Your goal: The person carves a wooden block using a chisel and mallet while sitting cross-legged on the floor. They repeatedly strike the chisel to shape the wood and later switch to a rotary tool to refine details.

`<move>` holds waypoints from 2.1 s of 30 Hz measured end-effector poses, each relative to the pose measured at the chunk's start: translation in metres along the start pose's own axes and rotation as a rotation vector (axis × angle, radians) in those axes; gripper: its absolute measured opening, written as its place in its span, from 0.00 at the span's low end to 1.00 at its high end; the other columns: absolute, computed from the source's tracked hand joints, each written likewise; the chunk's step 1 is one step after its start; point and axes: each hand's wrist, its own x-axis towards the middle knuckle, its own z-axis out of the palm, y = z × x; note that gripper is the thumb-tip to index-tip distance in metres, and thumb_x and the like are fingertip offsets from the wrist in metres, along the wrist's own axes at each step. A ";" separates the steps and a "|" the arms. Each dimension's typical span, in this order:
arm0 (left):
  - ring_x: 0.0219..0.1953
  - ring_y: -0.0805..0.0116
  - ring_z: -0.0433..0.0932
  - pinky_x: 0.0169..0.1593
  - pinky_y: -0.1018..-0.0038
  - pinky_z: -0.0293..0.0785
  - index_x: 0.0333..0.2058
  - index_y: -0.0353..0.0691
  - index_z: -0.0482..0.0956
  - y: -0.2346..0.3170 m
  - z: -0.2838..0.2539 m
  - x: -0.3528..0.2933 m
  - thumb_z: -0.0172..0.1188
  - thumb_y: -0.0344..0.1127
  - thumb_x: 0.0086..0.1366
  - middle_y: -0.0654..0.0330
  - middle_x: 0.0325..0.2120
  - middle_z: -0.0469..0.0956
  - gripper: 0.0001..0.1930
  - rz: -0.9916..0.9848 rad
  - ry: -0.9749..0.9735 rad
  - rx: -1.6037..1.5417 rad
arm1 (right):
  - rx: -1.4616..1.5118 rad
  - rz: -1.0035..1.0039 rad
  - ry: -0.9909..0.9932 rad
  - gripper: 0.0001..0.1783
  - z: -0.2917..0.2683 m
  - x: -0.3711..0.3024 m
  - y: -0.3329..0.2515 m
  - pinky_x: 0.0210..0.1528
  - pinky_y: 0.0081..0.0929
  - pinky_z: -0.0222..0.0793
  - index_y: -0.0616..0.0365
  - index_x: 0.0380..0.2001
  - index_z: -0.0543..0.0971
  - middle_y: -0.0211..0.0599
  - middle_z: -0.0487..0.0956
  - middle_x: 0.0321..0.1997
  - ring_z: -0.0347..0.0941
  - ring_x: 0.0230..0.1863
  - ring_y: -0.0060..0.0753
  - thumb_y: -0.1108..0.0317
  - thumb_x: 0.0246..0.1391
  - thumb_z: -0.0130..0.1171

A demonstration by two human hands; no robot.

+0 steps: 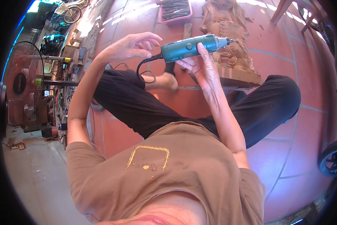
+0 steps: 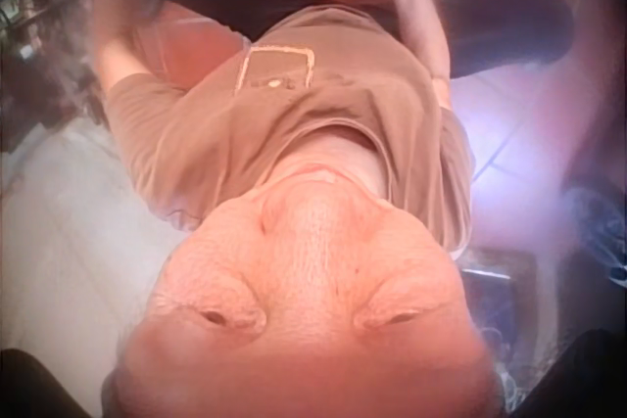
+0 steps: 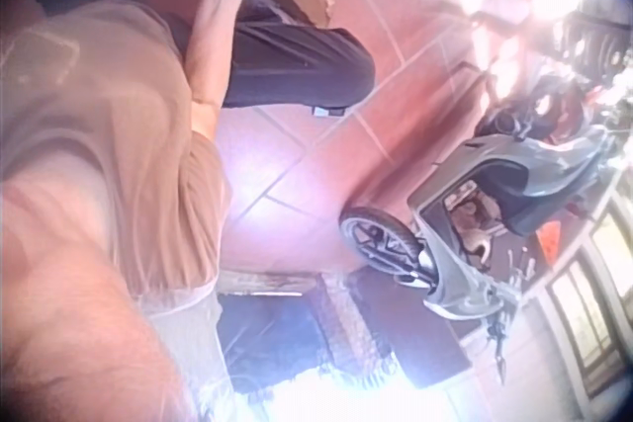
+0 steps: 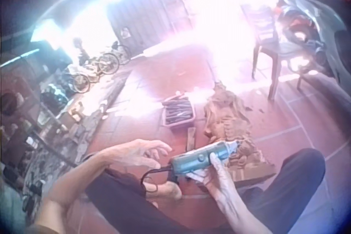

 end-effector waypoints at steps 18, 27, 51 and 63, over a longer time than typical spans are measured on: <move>0.47 0.66 0.78 0.53 0.69 0.74 0.56 0.42 0.77 -0.018 0.039 0.024 0.67 0.33 0.61 0.61 0.45 0.81 0.23 0.233 0.110 -0.108 | -0.037 0.100 0.116 0.33 -0.010 -0.007 0.005 0.59 0.55 0.75 0.56 0.60 0.69 0.46 0.76 0.60 0.78 0.56 0.56 0.45 0.62 0.61; 0.46 0.57 0.77 0.53 0.65 0.73 0.53 0.41 0.79 -0.032 0.051 0.026 0.71 0.35 0.56 0.58 0.45 0.81 0.25 0.388 0.268 0.243 | -0.068 0.179 0.165 0.36 -0.016 -0.003 0.011 0.62 0.52 0.73 0.55 0.62 0.68 0.47 0.75 0.62 0.76 0.60 0.48 0.44 0.60 0.62; 0.47 0.44 0.80 0.48 0.57 0.75 0.56 0.42 0.70 -0.038 0.031 0.009 0.73 0.36 0.50 0.50 0.42 0.80 0.34 -0.075 0.041 0.232 | 0.138 0.292 0.108 0.38 0.042 0.018 0.095 0.67 0.44 0.66 0.51 0.63 0.63 0.35 0.71 0.60 0.67 0.65 0.34 0.55 0.55 0.72; 0.38 0.42 0.79 0.42 0.58 0.73 0.49 0.38 0.71 -0.080 0.053 -0.007 0.65 0.33 0.46 0.46 0.33 0.78 0.27 -0.125 -0.051 0.087 | 0.169 0.359 0.072 0.41 0.014 0.004 0.122 0.69 0.48 0.62 0.50 0.66 0.57 0.39 0.68 0.62 0.66 0.66 0.41 0.56 0.58 0.70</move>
